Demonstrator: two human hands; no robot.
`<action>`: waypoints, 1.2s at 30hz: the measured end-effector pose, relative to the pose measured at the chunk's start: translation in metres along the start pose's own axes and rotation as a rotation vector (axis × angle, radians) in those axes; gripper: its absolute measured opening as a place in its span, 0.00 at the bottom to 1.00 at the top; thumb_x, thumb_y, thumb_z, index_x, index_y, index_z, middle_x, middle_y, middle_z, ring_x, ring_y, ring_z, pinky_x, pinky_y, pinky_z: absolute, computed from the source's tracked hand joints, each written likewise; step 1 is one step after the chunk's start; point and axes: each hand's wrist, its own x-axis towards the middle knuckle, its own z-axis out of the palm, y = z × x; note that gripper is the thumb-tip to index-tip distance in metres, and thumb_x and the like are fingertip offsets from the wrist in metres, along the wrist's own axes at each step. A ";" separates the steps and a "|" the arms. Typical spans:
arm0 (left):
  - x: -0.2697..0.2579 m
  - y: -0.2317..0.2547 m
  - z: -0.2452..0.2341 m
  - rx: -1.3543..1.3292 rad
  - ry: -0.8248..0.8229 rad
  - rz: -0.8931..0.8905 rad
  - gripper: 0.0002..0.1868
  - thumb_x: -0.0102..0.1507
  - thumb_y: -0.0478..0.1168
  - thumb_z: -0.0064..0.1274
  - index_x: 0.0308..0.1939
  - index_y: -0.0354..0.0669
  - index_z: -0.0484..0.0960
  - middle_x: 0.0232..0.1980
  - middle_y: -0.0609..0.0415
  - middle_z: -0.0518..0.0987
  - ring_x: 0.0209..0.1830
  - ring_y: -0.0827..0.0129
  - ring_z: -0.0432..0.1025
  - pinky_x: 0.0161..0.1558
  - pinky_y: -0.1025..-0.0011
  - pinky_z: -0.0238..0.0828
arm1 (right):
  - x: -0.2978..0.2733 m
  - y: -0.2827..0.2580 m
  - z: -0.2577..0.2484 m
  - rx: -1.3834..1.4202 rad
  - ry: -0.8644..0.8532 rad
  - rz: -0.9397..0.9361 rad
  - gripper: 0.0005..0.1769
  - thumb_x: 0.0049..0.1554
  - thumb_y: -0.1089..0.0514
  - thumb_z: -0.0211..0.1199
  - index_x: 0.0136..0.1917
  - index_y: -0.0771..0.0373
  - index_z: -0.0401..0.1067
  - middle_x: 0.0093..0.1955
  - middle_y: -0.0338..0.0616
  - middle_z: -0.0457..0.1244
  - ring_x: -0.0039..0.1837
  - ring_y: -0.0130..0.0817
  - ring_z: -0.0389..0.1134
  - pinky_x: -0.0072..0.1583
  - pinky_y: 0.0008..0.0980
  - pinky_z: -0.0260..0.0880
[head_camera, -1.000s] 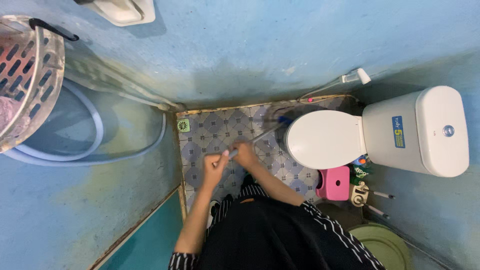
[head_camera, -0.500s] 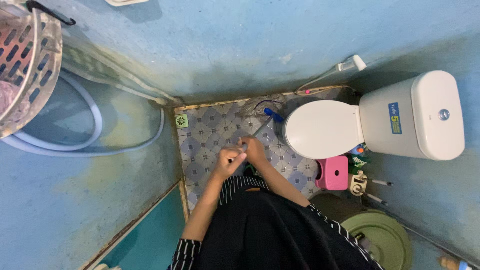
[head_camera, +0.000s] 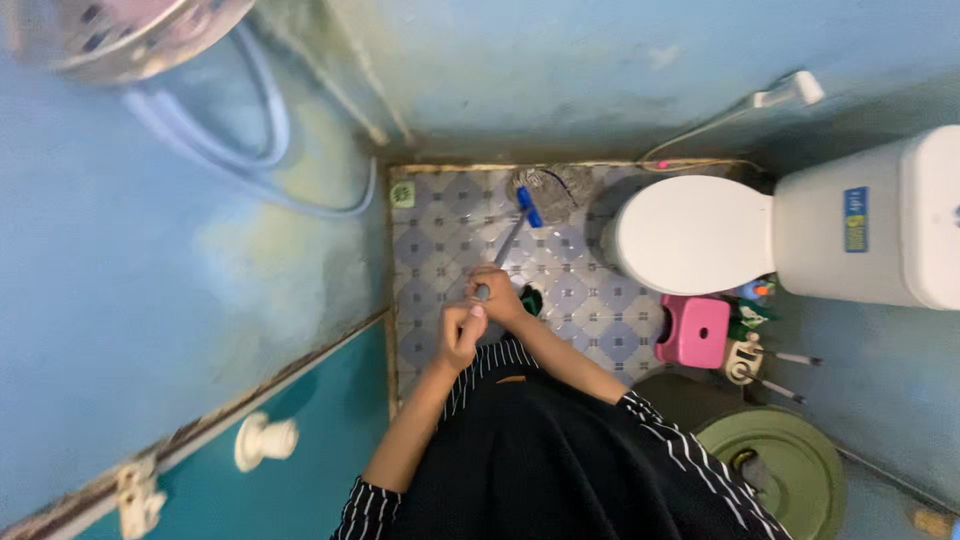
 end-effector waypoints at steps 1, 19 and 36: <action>-0.009 0.013 -0.015 0.088 -0.028 0.029 0.24 0.68 0.37 0.43 0.17 0.37 0.60 0.18 0.53 0.62 0.18 0.67 0.58 0.28 0.67 0.52 | 0.001 -0.009 0.015 0.037 -0.023 -0.053 0.14 0.45 0.54 0.69 0.31 0.65 0.69 0.36 0.50 0.66 0.49 0.49 0.69 0.54 0.44 0.67; -0.084 0.077 -0.098 0.327 -0.657 0.101 0.15 0.60 0.40 0.58 0.20 0.40 0.75 0.22 0.53 0.73 0.27 0.61 0.67 0.45 0.64 0.65 | -0.037 -0.090 0.111 -0.246 -0.230 -0.069 0.14 0.57 0.54 0.62 0.33 0.65 0.73 0.37 0.52 0.65 0.45 0.53 0.68 0.48 0.47 0.68; -0.120 -0.087 -0.051 -0.130 -0.177 -0.083 0.26 0.73 0.40 0.45 0.19 0.37 0.63 0.24 0.56 0.66 0.26 0.70 0.60 0.34 0.68 0.56 | -0.104 0.015 0.053 -0.381 0.039 0.181 0.11 0.53 0.53 0.64 0.34 0.62 0.74 0.37 0.51 0.67 0.45 0.53 0.70 0.58 0.45 0.71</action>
